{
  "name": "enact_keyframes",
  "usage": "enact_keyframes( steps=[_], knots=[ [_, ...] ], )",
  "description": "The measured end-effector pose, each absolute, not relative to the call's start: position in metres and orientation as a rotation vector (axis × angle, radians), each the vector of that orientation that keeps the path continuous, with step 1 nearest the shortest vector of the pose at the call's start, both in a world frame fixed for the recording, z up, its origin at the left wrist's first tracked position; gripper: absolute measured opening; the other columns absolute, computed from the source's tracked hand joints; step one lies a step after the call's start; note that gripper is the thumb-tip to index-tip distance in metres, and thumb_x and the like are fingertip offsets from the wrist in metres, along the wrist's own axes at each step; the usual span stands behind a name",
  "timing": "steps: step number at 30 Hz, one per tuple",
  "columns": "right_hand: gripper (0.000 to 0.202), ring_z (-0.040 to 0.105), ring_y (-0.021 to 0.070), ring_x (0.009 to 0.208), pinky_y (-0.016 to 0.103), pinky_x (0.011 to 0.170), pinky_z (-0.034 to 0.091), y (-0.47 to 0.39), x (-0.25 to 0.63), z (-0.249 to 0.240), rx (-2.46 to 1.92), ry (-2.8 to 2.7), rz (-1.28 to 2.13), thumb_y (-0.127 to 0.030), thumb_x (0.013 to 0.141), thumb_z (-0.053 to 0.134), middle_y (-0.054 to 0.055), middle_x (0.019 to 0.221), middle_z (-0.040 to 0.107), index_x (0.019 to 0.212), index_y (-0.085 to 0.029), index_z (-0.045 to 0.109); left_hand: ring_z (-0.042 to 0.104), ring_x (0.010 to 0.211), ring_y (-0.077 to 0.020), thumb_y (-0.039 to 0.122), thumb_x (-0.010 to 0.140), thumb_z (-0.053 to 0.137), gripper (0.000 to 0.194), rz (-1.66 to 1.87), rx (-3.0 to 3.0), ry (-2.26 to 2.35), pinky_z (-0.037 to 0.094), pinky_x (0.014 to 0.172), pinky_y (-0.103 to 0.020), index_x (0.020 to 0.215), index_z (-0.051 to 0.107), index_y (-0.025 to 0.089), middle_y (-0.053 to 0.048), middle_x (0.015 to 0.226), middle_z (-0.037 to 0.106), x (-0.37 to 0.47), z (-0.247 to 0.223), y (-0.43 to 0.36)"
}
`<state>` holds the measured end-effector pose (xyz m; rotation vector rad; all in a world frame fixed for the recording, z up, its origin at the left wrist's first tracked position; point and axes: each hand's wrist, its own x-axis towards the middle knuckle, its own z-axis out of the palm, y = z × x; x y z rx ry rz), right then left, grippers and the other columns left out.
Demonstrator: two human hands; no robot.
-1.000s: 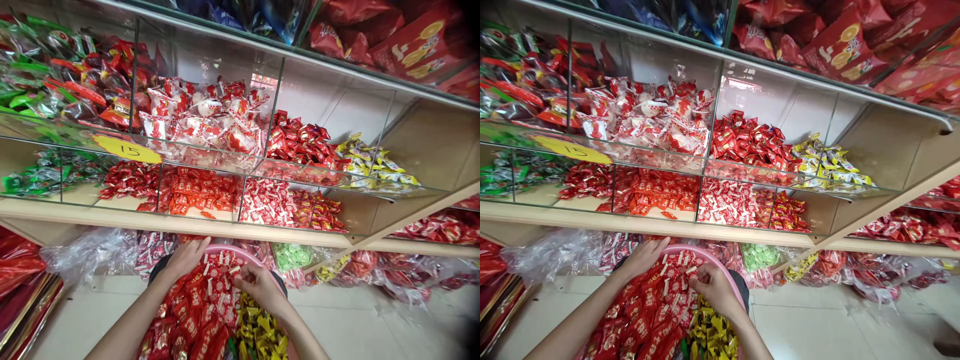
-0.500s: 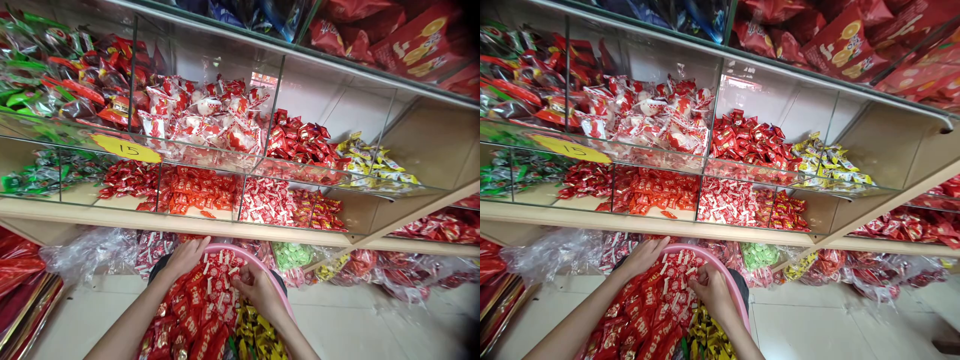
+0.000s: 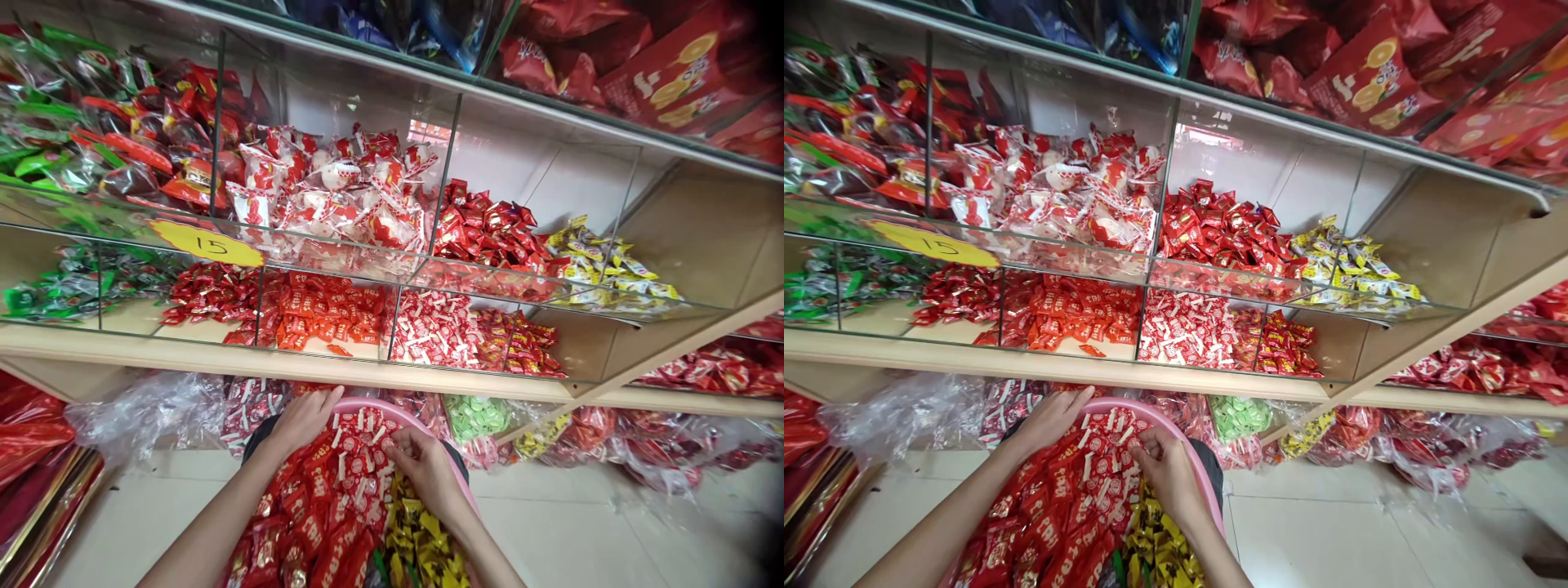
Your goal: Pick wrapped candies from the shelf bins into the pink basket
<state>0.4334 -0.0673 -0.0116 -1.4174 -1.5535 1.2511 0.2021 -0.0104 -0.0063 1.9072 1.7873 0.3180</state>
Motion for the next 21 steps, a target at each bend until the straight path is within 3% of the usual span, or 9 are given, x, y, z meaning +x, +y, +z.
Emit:
enact_keyframes(
  steps=[10, 16, 21],
  knots=[
    [0.031, 0.037, 0.0092, 0.048, 0.022, 0.046, 0.029, -0.048, 0.449, -0.003, -1.435, -1.641, 1.182, -0.044, 0.079, 0.053, -0.002, 0.055, 0.046, 0.085, -0.014, 0.062, 0.060, 0.068, -0.0218, 0.062, 0.084, 0.008, 0.070, 0.304, 1.905, 1.770, 0.031, 0.057, -0.026, 0.072, 0.062, 0.019, -0.008, 0.074, 0.066, 0.202, -0.004, -0.011],
    [0.030, 0.048, 0.0109, 0.047, 0.022, 0.045, 0.035, -0.047, 0.436, -0.005, -1.373, -1.529, 1.403, -0.046, 0.072, 0.059, -0.004, 0.054, 0.049, 0.077, -0.017, 0.052, 0.061, 0.070, -0.0224, 0.062, 0.084, 0.009, 0.070, 0.319, 1.910, 1.780, 0.032, 0.059, -0.027, 0.073, 0.063, 0.018, -0.009, 0.074, 0.066, 0.201, -0.005, -0.012],
    [0.034, 0.047, 0.0107, 0.041, 0.023, 0.041, 0.036, -0.042, 0.431, -0.005, -1.403, -1.485, 1.432, -0.051, 0.068, 0.059, -0.004, 0.049, 0.052, 0.071, -0.019, 0.050, 0.061, 0.071, -0.0235, 0.061, 0.084, 0.009, 0.070, 0.323, 1.895, 1.774, 0.033, 0.060, -0.028, 0.072, 0.063, 0.018, -0.010, 0.073, 0.066, 0.201, -0.004, -0.012]
  ],
)
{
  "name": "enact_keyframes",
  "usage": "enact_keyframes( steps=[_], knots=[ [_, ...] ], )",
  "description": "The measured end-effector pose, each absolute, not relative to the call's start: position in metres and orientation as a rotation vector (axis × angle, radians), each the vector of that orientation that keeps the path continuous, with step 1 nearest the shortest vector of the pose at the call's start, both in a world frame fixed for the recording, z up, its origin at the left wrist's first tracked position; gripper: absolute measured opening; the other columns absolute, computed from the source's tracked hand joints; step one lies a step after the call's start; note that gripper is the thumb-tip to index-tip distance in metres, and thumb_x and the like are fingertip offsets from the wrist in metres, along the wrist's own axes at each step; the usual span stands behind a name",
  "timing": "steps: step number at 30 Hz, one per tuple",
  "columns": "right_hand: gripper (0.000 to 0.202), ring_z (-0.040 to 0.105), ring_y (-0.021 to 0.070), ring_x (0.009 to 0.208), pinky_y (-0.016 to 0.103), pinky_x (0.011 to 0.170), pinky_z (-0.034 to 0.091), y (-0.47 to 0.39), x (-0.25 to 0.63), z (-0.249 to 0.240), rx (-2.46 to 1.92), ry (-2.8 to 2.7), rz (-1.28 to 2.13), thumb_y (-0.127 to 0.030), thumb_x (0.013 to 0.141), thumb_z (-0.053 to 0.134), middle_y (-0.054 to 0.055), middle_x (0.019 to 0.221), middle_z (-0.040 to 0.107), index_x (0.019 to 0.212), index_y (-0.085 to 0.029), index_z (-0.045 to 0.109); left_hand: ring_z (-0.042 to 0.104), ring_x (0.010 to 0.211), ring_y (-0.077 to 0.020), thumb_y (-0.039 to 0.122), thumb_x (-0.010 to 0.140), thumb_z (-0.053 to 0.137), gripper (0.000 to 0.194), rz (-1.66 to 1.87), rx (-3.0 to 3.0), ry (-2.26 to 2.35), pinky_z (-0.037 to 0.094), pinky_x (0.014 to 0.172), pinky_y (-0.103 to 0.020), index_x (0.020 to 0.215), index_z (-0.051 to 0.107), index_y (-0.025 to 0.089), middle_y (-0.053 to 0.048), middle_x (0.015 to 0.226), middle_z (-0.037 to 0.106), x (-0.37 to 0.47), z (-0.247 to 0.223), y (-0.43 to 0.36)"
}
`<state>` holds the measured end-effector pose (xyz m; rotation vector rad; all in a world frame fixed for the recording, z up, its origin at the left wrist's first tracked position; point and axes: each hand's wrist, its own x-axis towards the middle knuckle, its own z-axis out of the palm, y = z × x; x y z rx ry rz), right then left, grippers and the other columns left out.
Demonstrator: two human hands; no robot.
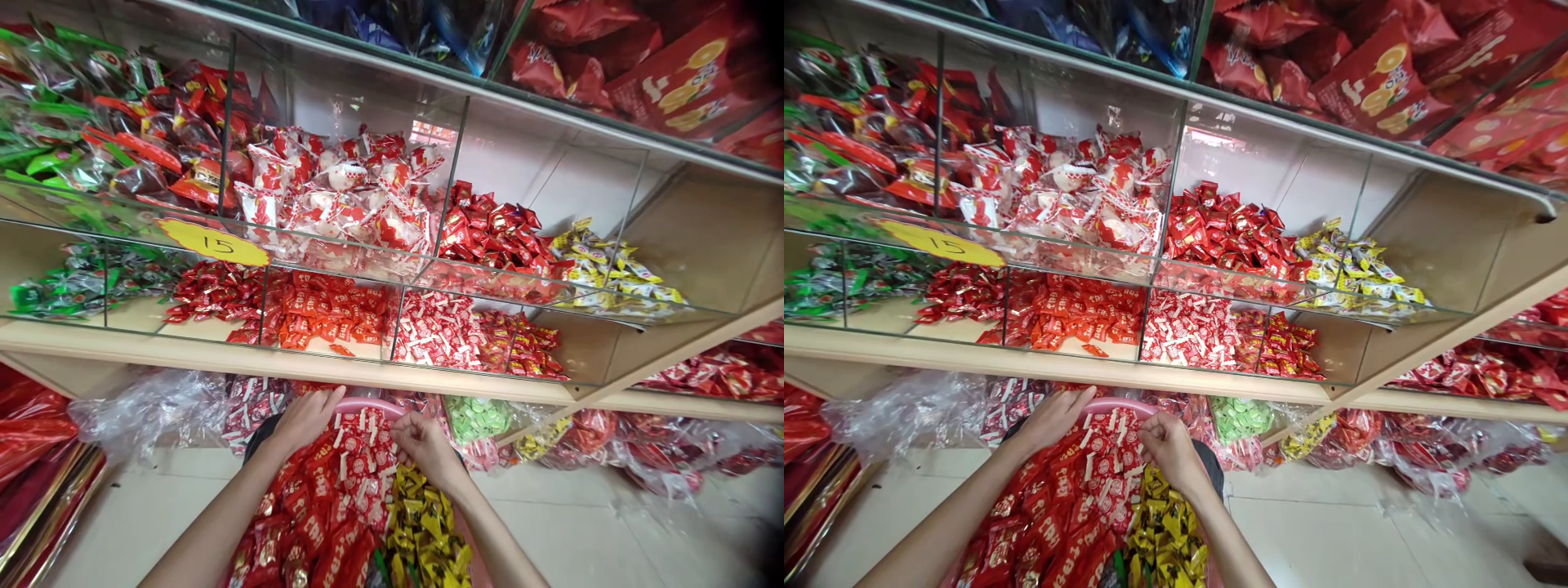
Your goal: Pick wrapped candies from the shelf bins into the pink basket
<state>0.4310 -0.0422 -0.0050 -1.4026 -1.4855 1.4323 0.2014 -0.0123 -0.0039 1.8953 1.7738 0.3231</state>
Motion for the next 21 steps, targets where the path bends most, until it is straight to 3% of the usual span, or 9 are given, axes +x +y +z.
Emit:
enact_keyframes(
  steps=[7, 12, 16, 21],
  knots=[
    [0.026, 0.052, 0.0128, 0.044, 0.023, 0.044, 0.038, -0.035, 0.424, -0.007, -1.417, -1.579, 1.266, -0.044, 0.074, 0.057, -0.003, 0.050, 0.053, 0.071, -0.018, 0.052, 0.061, 0.072, -0.0231, 0.062, 0.084, 0.009, 0.070, 0.315, 1.881, 1.787, 0.033, 0.060, -0.027, 0.072, 0.063, 0.018, -0.009, 0.074, 0.066, 0.202, -0.004, -0.012],
    [0.022, 0.048, 0.0124, 0.046, 0.023, 0.045, 0.033, -0.033, 0.420, -0.003, -1.488, -1.697, 1.082, -0.041, 0.075, 0.055, -0.004, 0.050, 0.051, 0.070, -0.020, 0.049, 0.061, 0.070, -0.0228, 0.062, 0.084, 0.009, 0.070, 0.326, 1.889, 1.777, 0.032, 0.059, -0.027, 0.072, 0.063, 0.018, -0.009, 0.074, 0.067, 0.200, -0.005, -0.012],
    [0.024, 0.044, 0.0115, 0.046, 0.023, 0.046, 0.028, -0.030, 0.427, 0.020, -1.574, -1.838, 0.718, -0.041, 0.078, 0.054, -0.003, 0.051, 0.052, 0.068, -0.020, 0.049, 0.061, 0.069, -0.0232, 0.063, 0.084, 0.008, 0.071, 0.308, 1.900, 1.787, 0.032, 0.059, -0.027, 0.072, 0.063, 0.018, -0.009, 0.073, 0.067, 0.200, -0.006, -0.011],
    [0.026, 0.047, 0.0122, 0.050, 0.023, 0.050, 0.032, 0.001, 0.454, 0.068, -1.543, -1.915, 0.499, -0.042, 0.084, 0.044, 0.000, 0.058, 0.056, 0.075, -0.020, 0.053, 0.062, 0.074, -0.0240, 0.062, 0.084, 0.008, 0.071, 0.312, 1.894, 1.761, 0.033, 0.061, -0.027, 0.083, 0.065, 0.019, -0.009, 0.078, 0.067, 0.201, -0.005, -0.011]
  ],
)
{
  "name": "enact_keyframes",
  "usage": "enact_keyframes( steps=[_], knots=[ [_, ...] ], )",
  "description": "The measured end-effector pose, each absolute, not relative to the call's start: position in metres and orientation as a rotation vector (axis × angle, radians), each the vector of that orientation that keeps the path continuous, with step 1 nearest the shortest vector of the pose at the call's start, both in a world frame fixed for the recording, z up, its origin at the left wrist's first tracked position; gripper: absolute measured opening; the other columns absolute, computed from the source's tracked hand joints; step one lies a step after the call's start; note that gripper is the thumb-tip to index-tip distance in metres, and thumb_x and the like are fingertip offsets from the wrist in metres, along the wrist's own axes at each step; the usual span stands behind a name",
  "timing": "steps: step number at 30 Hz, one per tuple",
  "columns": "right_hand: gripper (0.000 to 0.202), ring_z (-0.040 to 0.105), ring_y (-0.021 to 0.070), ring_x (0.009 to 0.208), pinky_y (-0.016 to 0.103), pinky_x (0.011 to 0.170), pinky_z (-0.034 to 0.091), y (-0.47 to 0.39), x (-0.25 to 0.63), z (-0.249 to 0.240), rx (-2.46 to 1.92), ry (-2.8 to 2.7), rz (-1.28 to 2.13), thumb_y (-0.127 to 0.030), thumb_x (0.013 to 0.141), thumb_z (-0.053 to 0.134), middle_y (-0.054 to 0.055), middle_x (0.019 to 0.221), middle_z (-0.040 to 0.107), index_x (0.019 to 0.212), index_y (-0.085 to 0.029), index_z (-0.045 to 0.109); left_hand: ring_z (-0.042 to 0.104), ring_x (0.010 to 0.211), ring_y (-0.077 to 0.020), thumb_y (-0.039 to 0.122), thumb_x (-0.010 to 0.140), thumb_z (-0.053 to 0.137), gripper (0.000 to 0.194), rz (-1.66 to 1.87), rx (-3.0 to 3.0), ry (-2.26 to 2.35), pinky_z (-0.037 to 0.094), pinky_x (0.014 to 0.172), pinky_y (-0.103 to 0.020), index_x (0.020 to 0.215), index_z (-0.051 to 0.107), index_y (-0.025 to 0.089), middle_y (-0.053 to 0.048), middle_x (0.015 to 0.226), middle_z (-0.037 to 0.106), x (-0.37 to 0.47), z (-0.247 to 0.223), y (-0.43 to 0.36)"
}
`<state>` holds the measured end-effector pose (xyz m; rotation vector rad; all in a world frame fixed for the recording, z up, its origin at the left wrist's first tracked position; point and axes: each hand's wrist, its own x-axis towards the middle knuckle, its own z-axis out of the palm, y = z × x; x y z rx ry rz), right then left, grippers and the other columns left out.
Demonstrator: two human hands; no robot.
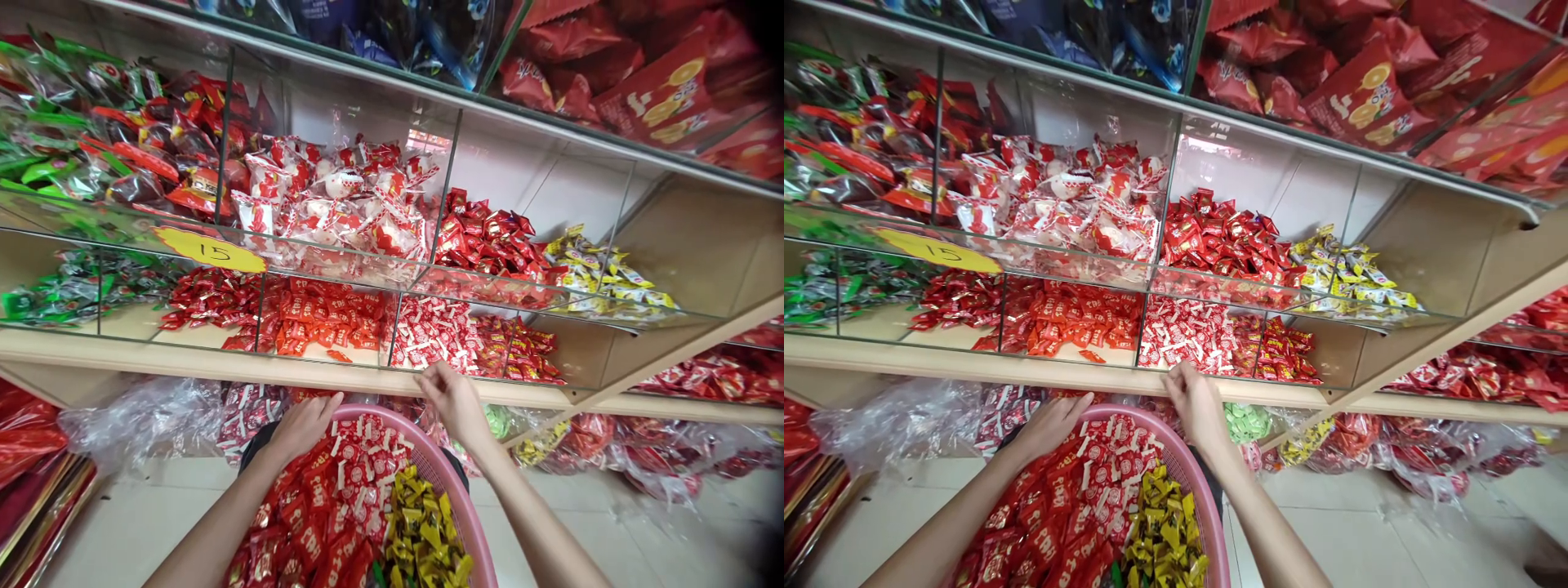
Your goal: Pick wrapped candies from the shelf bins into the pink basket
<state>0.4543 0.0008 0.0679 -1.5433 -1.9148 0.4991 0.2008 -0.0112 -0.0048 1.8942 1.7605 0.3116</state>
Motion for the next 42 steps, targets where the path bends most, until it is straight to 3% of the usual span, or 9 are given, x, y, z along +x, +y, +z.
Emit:
enact_keyframes(
  steps=[4, 7, 13, 23, 27, 32, 37, 42],
  knots=[
    [0.017, 0.054, 0.0172, 0.072, 0.025, 0.064, 0.036, 0.041, 0.481, 0.090, -1.661, -2.029, 0.101, -0.032, 0.082, 0.049, 0.005, 0.076, 0.062, 0.080, -0.019, 0.059, 0.062, 0.074, -0.0236, 0.063, 0.083, 0.011, 0.070, 0.316, 1.874, 1.774, 0.037, 0.065, -0.028, 0.075, 0.064, 0.019, -0.010, 0.077, 0.067, 0.200, -0.005, -0.011],
    [0.013, 0.054, 0.0187, 0.081, 0.026, 0.070, 0.035, 0.064, 0.493, 0.091, -1.800, -2.171, -0.005, -0.025, 0.078, 0.055, 0.008, 0.086, 0.062, 0.086, -0.018, 0.063, 0.062, 0.077, -0.0237, 0.063, 0.084, 0.012, 0.069, 0.338, 1.869, 1.764, 0.038, 0.068, -0.028, 0.074, 0.063, 0.019, -0.010, 0.078, 0.068, 0.200, -0.005, -0.011],
    [0.015, 0.054, 0.0193, 0.086, 0.026, 0.069, 0.033, 0.082, 0.489, 0.091, -1.849, -2.432, 0.176, -0.016, 0.071, 0.062, 0.006, 0.084, 0.064, 0.086, -0.019, 0.064, 0.063, 0.078, -0.0249, 0.060, 0.085, 0.011, 0.067, 0.329, 1.900, 1.756, 0.039, 0.068, -0.029, 0.071, 0.061, 0.019, -0.011, 0.078, 0.068, 0.200, -0.003, -0.011],
    [0.014, 0.055, 0.0157, 0.076, 0.023, 0.063, 0.032, 0.086, 0.487, 0.090, -1.787, -2.456, 0.271, -0.009, 0.067, 0.060, 0.004, 0.081, 0.065, 0.077, -0.017, 0.064, 0.062, 0.073, -0.0239, 0.062, 0.084, 0.011, 0.067, 0.323, 1.859, 1.780, 0.038, 0.065, -0.028, 0.069, 0.060, 0.019, -0.010, 0.074, 0.067, 0.200, -0.003, -0.011],
    [0.011, 0.052, 0.0138, 0.066, 0.023, 0.060, 0.035, 0.089, 0.497, 0.088, -1.639, -2.335, 0.415, -0.021, 0.069, 0.063, 0.003, 0.073, 0.062, 0.078, -0.015, 0.064, 0.062, 0.072, -0.0238, 0.063, 0.083, 0.010, 0.068, 0.324, 1.869, 1.781, 0.038, 0.064, -0.028, 0.067, 0.059, 0.019, -0.010, 0.074, 0.067, 0.200, -0.002, -0.011],
    [0.038, 0.048, 0.0116, 0.060, 0.024, 0.057, 0.038, 0.085, 0.500, 0.093, -1.414, -1.988, 0.820, -0.047, 0.065, 0.064, 0.001, 0.069, 0.059, 0.081, -0.012, 0.063, 0.062, 0.073, -0.0245, 0.063, 0.083, 0.009, 0.068, 0.334, 1.887, 1.765, 0.038, 0.065, -0.029, 0.067, 0.059, 0.020, -0.010, 0.073, 0.067, 0.200, -0.005, -0.011],
    [0.042, 0.044, 0.0095, 0.052, 0.023, 0.050, 0.035, 0.085, 0.493, 0.086, -1.395, -1.880, 0.969, -0.050, 0.058, 0.068, -0.002, 0.058, 0.053, 0.075, -0.013, 0.058, 0.063, 0.075, -0.0242, 0.061, 0.084, 0.010, 0.067, 0.341, 1.900, 1.747, 0.038, 0.067, -0.028, 0.072, 0.061, 0.020, -0.010, 0.076, 0.068, 0.199, -0.005, -0.010],
    [0.034, 0.044, 0.0093, 0.051, 0.022, 0.050, 0.034, 0.089, 0.477, 0.072, -1.480, -2.026, 0.840, -0.046, 0.060, 0.067, -0.003, 0.055, 0.052, 0.065, -0.015, 0.054, 0.062, 0.075, -0.0237, 0.060, 0.085, 0.010, 0.067, 0.327, 1.883, 1.755, 0.038, 0.065, -0.028, 0.071, 0.061, 0.019, -0.010, 0.077, 0.067, 0.201, 0.000, -0.012]
  ],
)
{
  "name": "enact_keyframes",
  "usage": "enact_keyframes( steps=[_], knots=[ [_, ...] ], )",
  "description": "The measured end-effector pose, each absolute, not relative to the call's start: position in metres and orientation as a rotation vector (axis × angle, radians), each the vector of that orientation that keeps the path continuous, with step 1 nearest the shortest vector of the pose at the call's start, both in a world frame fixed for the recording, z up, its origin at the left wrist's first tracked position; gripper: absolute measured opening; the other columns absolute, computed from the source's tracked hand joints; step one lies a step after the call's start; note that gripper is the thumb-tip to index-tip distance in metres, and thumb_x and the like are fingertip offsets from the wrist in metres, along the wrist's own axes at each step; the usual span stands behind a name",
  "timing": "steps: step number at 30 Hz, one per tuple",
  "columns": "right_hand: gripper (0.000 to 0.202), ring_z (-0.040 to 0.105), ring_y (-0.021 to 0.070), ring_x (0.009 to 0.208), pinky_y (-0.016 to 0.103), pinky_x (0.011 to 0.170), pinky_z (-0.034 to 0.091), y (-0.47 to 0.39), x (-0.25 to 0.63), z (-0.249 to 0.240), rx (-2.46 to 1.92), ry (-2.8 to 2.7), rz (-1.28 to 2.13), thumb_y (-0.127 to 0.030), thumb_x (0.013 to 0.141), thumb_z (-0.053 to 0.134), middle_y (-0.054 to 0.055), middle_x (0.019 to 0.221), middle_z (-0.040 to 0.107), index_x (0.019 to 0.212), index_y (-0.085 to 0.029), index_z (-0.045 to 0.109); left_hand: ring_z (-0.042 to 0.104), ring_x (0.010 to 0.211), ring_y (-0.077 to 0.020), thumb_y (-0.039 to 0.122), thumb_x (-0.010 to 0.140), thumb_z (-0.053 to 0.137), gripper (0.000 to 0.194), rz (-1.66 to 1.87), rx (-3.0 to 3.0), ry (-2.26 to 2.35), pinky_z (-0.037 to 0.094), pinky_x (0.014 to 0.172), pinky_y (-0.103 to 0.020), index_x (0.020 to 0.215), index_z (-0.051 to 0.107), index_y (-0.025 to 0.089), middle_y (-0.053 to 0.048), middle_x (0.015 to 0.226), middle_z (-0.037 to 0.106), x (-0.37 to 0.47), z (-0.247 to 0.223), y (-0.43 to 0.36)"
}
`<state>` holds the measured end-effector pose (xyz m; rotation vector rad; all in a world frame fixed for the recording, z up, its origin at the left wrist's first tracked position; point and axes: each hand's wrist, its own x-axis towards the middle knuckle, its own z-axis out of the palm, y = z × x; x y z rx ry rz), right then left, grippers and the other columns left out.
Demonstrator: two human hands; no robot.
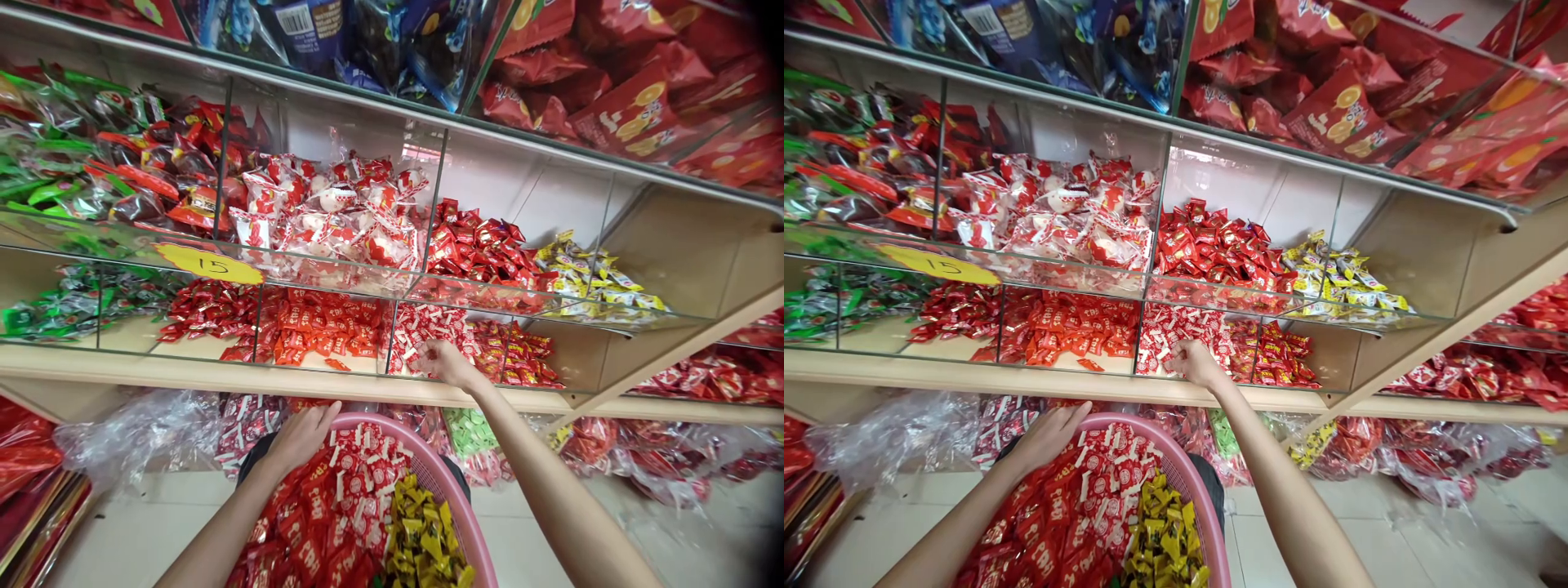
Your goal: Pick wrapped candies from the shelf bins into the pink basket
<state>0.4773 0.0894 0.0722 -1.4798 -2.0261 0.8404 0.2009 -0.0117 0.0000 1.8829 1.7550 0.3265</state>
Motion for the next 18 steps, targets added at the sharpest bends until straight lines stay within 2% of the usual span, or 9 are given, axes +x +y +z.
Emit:
enact_keyframes(
  steps=[8, 18],
  knots=[
    [0.029, 0.054, 0.0131, 0.062, 0.021, 0.053, 0.036, 0.098, 0.466, 0.068, -1.899, -2.064, 0.667, -0.029, 0.054, 0.075, 0.000, 0.066, 0.060, 0.071, -0.016, 0.055, 0.061, 0.068, -0.0224, 0.063, 0.084, 0.010, 0.066, 0.318, 1.871, 1.788, 0.037, 0.063, -0.028, 0.066, 0.057, 0.019, -0.009, 0.071, 0.065, 0.200, -0.004, -0.012],
    [0.027, 0.052, 0.0139, 0.062, 0.023, 0.053, 0.035, 0.093, 0.461, 0.072, -1.946, -2.065, 0.592, -0.034, 0.057, 0.072, 0.002, 0.067, 0.059, 0.068, -0.017, 0.055, 0.063, 0.084, -0.0243, 0.062, 0.084, 0.011, 0.067, 0.341, 1.885, 1.724, 0.039, 0.072, -0.028, 0.077, 0.063, 0.019, -0.010, 0.081, 0.068, 0.198, -0.007, -0.010]
  ],
)
